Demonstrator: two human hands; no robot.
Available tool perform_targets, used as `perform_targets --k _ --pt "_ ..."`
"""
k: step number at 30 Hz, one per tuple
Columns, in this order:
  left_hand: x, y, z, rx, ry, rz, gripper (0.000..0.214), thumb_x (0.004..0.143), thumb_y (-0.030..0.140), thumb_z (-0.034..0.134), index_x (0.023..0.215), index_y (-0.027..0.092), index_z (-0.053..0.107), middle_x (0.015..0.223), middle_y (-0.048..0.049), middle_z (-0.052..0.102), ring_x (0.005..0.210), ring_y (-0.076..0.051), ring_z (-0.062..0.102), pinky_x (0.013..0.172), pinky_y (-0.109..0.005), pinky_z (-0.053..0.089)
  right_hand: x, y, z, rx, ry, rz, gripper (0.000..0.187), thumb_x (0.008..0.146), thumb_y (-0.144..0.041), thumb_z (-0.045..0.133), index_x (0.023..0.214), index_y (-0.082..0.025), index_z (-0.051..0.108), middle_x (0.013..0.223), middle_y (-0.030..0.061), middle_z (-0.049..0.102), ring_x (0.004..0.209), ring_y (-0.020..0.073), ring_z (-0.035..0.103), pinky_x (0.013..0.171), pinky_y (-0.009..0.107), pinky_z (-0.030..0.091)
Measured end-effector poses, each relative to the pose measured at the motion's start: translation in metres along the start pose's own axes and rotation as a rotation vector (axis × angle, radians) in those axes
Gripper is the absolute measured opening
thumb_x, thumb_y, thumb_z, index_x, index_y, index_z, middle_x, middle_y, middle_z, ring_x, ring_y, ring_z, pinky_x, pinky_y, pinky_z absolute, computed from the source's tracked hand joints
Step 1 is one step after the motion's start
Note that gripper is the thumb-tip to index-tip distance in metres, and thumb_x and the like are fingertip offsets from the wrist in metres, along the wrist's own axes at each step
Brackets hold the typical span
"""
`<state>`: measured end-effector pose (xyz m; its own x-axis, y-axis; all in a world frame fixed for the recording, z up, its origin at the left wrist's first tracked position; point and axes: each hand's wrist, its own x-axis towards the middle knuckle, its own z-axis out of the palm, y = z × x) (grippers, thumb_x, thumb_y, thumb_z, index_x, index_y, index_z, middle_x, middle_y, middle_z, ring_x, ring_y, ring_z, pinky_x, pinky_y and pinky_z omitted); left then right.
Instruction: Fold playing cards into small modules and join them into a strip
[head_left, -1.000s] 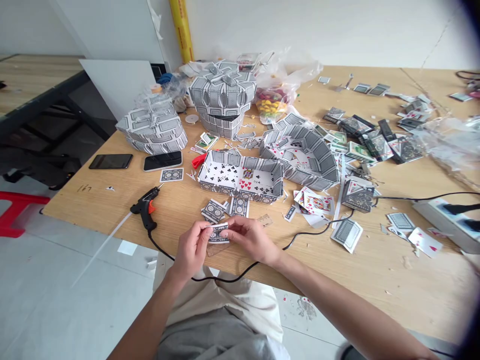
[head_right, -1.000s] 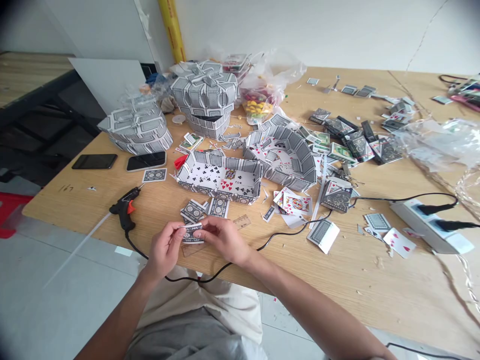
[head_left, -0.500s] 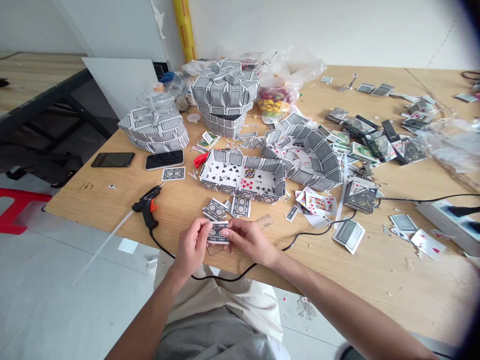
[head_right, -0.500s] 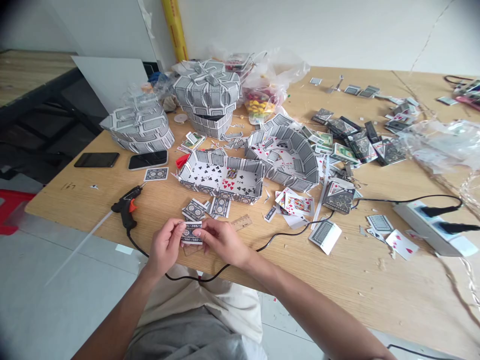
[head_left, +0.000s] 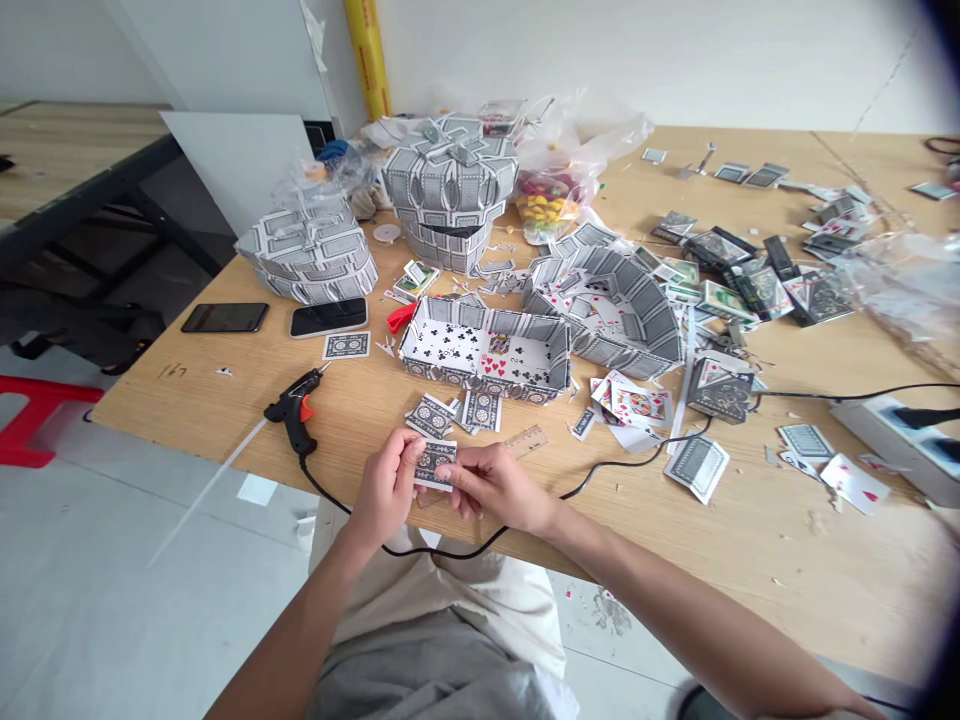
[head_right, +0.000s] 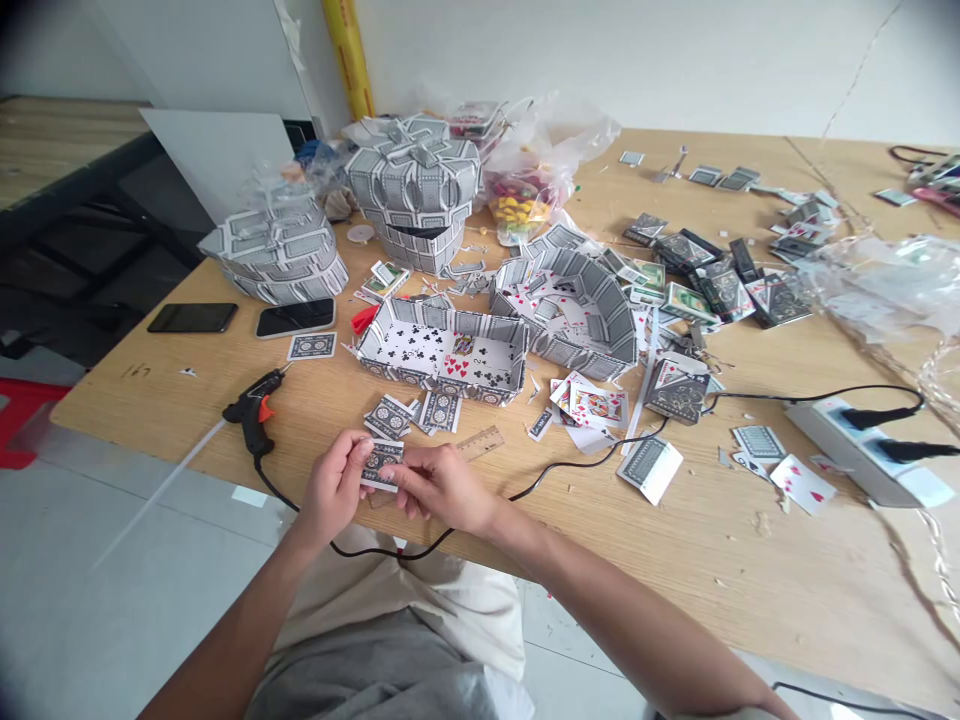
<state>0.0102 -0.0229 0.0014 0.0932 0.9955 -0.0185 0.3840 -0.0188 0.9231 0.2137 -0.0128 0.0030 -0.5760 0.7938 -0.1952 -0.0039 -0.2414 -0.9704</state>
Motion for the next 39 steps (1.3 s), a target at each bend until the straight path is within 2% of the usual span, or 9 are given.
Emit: perform_targets --k 7,11,16,22,26,30,35,39 --pt "0.002 0.006 -0.003 -0.137 -0.074 -0.057 0.042 0.110 0.058 0.044 0.088 0.023 0.054 0.064 0.0048 0.058 0.049 -0.012 0.060 0.046 -0.020 0.051 0.001 -0.001 0.006 -0.026 -0.002 -0.103 0.051 0.100 -0.065 0.065 0.089 -0.016 0.072 0.077 0.0041 0.073 0.060 0.0130 0.063 0.059 0.025 0.055" --pt "0.000 0.006 -0.001 -0.073 -0.032 -0.081 0.043 0.110 0.057 0.042 0.087 0.023 0.053 0.062 0.0065 0.058 0.042 -0.010 0.058 0.041 -0.020 0.046 -0.001 -0.001 0.006 -0.083 0.044 -0.068 0.055 0.100 -0.068 0.063 0.082 -0.016 0.067 0.071 0.0039 0.071 0.058 0.0138 0.064 0.057 0.025 0.053" --pt "-0.004 0.002 0.003 0.020 0.058 -0.030 0.042 0.110 0.055 0.043 0.084 0.023 0.052 0.057 0.0081 0.055 0.038 -0.010 0.056 0.042 -0.021 0.045 -0.002 -0.002 0.008 -0.144 0.078 -0.038 0.061 0.101 -0.072 0.056 0.074 -0.018 0.061 0.060 0.0019 0.065 0.050 0.0120 0.058 0.050 0.023 0.047" --pt "-0.005 0.001 0.005 0.040 0.083 0.001 0.041 0.110 0.053 0.043 0.083 0.024 0.051 0.051 0.0088 0.053 0.038 -0.011 0.055 0.043 -0.021 0.044 -0.003 -0.004 0.006 -0.091 -0.029 0.026 0.058 0.098 -0.074 0.060 0.080 -0.018 0.060 0.065 0.0008 0.065 0.047 0.0106 0.058 0.046 0.022 0.046" --pt "-0.004 0.000 0.005 -0.007 0.063 -0.012 0.041 0.111 0.053 0.042 0.083 0.024 0.051 0.051 0.0086 0.053 0.038 -0.012 0.055 0.043 -0.020 0.044 -0.003 -0.003 0.004 -0.149 0.011 0.005 0.057 0.099 -0.072 0.059 0.079 -0.019 0.057 0.060 -0.0013 0.062 0.044 0.0099 0.056 0.044 0.020 0.043" --pt "-0.002 0.001 0.004 -0.032 0.032 -0.026 0.042 0.111 0.054 0.042 0.082 0.024 0.050 0.052 0.0084 0.054 0.037 -0.011 0.053 0.040 -0.020 0.042 -0.003 -0.001 0.004 -0.109 -0.007 -0.004 0.055 0.099 -0.071 0.060 0.080 -0.019 0.060 0.060 -0.0005 0.063 0.048 0.0112 0.058 0.048 0.021 0.046" --pt "-0.003 0.007 0.001 0.016 -0.073 0.037 0.044 0.112 0.049 0.042 0.076 0.024 0.049 0.044 0.0089 0.048 0.036 -0.011 0.053 0.042 -0.020 0.042 -0.001 -0.004 0.001 -0.047 0.062 -0.038 0.058 0.100 -0.072 0.058 0.077 -0.019 0.059 0.056 -0.0015 0.061 0.045 0.0102 0.053 0.046 0.022 0.041" --pt "-0.006 0.011 0.001 0.061 -0.123 0.084 0.044 0.112 0.045 0.043 0.074 0.024 0.048 0.046 0.0076 0.050 0.038 -0.011 0.057 0.046 -0.020 0.044 0.000 -0.008 -0.007 -0.162 0.112 -0.098 0.059 0.105 -0.068 0.053 0.070 -0.020 0.057 0.052 -0.0017 0.059 0.045 0.0102 0.052 0.049 0.023 0.041"
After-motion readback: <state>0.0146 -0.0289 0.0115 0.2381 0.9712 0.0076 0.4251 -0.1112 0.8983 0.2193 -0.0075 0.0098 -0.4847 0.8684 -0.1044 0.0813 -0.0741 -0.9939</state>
